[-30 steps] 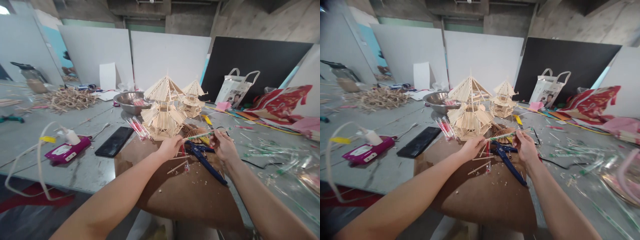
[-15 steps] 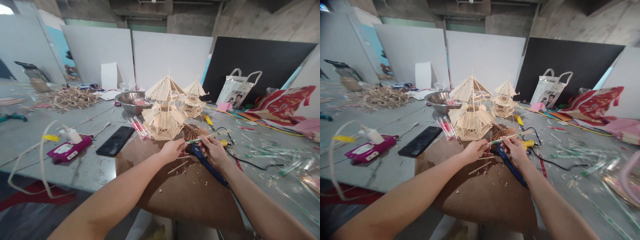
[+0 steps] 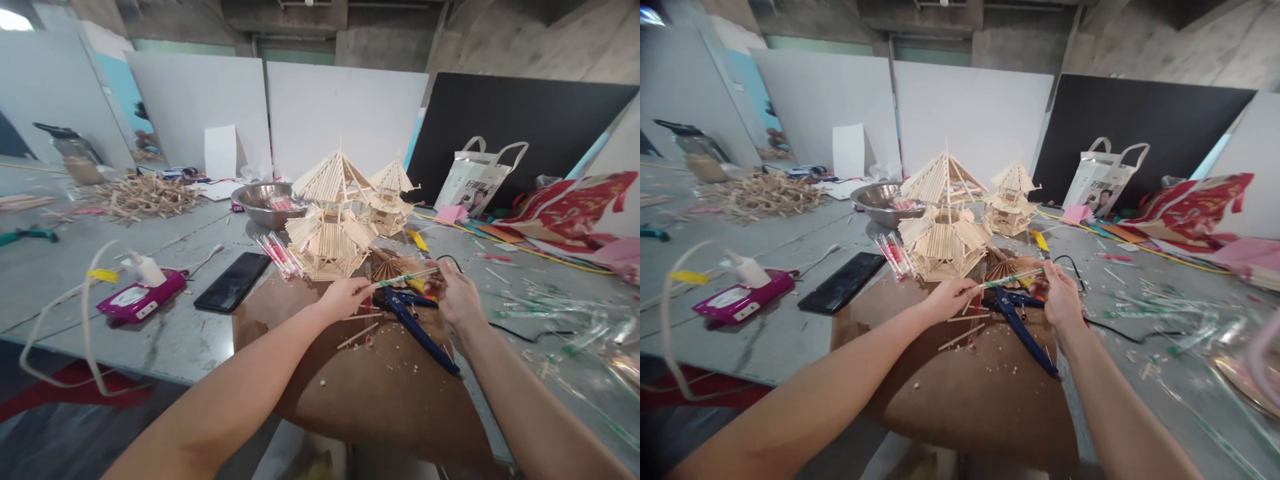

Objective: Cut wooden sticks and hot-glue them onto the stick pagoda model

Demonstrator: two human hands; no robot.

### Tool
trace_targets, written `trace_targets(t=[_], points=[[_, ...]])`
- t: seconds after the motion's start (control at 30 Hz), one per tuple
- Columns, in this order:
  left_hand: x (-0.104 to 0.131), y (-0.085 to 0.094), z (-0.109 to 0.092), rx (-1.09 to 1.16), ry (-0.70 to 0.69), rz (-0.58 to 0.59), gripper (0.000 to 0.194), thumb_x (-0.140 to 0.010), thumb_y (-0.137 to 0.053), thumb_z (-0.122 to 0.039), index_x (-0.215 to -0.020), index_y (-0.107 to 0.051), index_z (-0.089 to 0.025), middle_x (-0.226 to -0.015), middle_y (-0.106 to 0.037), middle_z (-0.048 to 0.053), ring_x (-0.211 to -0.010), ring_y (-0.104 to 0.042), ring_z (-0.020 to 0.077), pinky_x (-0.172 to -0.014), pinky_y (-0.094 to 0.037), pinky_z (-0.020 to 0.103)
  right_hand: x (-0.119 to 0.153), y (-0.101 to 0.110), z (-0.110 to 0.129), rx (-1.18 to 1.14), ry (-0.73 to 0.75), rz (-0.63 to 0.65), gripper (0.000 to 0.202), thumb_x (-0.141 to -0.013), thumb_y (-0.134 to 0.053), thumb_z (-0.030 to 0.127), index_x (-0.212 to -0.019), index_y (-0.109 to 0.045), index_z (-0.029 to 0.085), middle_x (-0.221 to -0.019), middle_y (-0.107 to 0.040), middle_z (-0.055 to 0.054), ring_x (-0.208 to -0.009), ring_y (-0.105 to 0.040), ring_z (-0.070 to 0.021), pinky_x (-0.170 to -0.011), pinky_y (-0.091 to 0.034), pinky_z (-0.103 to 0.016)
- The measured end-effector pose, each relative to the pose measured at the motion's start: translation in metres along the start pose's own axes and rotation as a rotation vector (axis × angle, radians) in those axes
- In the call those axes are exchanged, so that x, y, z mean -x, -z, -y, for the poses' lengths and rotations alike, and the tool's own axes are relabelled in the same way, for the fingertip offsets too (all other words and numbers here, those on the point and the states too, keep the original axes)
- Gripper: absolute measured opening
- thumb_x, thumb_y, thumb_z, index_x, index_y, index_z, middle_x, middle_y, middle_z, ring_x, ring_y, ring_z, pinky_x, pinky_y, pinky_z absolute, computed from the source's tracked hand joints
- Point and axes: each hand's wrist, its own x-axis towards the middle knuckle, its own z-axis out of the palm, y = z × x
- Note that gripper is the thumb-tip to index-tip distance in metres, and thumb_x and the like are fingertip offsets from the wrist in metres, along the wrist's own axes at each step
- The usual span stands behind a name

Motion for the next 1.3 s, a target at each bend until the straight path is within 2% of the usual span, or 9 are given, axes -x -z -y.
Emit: trace_targets(t=[0.2, 0.4, 0.53, 0.67, 0.83, 0.97, 1.13, 1.3], points=[[0.000, 0.009, -0.002, -0.047, 0.011, 0.019, 0.041, -0.080, -0.029, -0.045, -0.068, -0.057, -0.017, -0.053, -0.048, -0.002, -0.050, -0.041, 0.0089, -0.049, -0.028, 0.019, -0.001, 0.002, -0.001, 0.080, -0.006, 0.010, 0.037, -0.057, -0.062, 0.049, -0.068, -0.062, 0.014, -0.053, -0.059, 0.001, -0.037, -0.048, -0.0062, -0.033, -0.039, -0.018], [0.000, 0.015, -0.002, -0.033, 0.006, 0.033, 0.044, -0.079, -0.030, -0.047, -0.060, -0.054, -0.015, -0.054, -0.051, -0.001, -0.050, -0.041, 0.0082, -0.050, -0.030, 0.020, 0.000, 0.000, -0.002, 0.117, 0.033, -0.048, 0.040, -0.057, -0.059, 0.053, -0.064, -0.061, 0.013, -0.052, -0.059, 0.000, -0.033, -0.047, -0.0071, -0.030, -0.037, -0.019], [-0.001, 0.016, -0.002, -0.086, -0.027, 0.007, 0.046, -0.079, -0.030, -0.047, -0.060, -0.057, -0.016, -0.053, -0.050, -0.001, -0.049, -0.041, 0.0084, -0.049, -0.030, 0.020, 0.000, 0.000, -0.002, 0.181, 0.041, -0.082, 0.042, -0.054, -0.060, 0.055, -0.055, -0.058, 0.013, -0.049, -0.059, -0.001, -0.030, -0.043, -0.0064, -0.028, -0.035, -0.020], [-0.001, 0.016, 0.000, -0.163, -0.067, -0.025, 0.040, -0.079, -0.034, -0.043, -0.065, -0.061, -0.017, -0.061, -0.056, 0.001, -0.056, -0.046, 0.0098, -0.054, -0.032, 0.021, -0.001, 0.002, -0.004, 0.230, 0.015, -0.041, 0.041, -0.051, -0.062, 0.054, -0.050, -0.055, 0.014, -0.045, -0.057, -0.001, -0.029, -0.042, -0.0063, -0.029, -0.033, -0.020], [0.001, 0.012, -0.001, -0.120, -0.034, -0.057, 0.026, -0.077, -0.040, -0.037, -0.079, -0.059, -0.020, -0.068, -0.059, 0.000, -0.059, -0.048, 0.0099, -0.053, -0.032, 0.021, 0.000, 0.002, -0.005, 0.158, 0.010, 0.029, 0.038, -0.054, -0.063, 0.051, -0.055, -0.057, 0.014, -0.048, -0.057, 0.001, -0.031, -0.044, -0.0065, -0.030, -0.033, -0.019], [0.001, 0.011, -0.004, -0.097, 0.032, -0.077, 0.023, -0.076, -0.042, -0.036, -0.075, -0.056, -0.018, -0.064, -0.056, -0.001, -0.055, -0.045, 0.0095, -0.050, -0.030, 0.021, -0.001, 0.003, -0.003, 0.032, 0.024, 0.058, 0.033, -0.055, -0.066, 0.043, -0.068, -0.060, 0.014, -0.052, -0.059, 0.001, -0.033, -0.047, -0.0073, -0.031, -0.035, -0.019], [0.001, 0.011, -0.004, -0.113, 0.026, -0.103, 0.021, -0.074, -0.044, -0.035, -0.069, -0.054, -0.018, -0.062, -0.054, -0.002, -0.056, -0.045, 0.0097, -0.051, -0.031, 0.021, -0.007, 0.008, -0.004, -0.063, 0.011, -0.024, 0.028, -0.051, -0.071, 0.034, -0.063, -0.056, 0.014, -0.051, -0.059, 0.003, -0.035, -0.050, -0.0079, -0.033, -0.040, -0.019], [0.001, 0.010, -0.004, -0.157, 0.030, -0.107, 0.022, -0.074, -0.044, -0.037, -0.070, -0.054, -0.018, -0.063, -0.054, -0.001, -0.056, -0.046, 0.0099, -0.051, -0.031, 0.022, -0.004, 0.005, -0.003, -0.049, -0.004, -0.038, 0.033, -0.046, -0.073, 0.035, -0.062, -0.054, 0.015, -0.049, -0.059, 0.003, -0.034, -0.050, -0.0082, -0.034, -0.043, -0.019]])
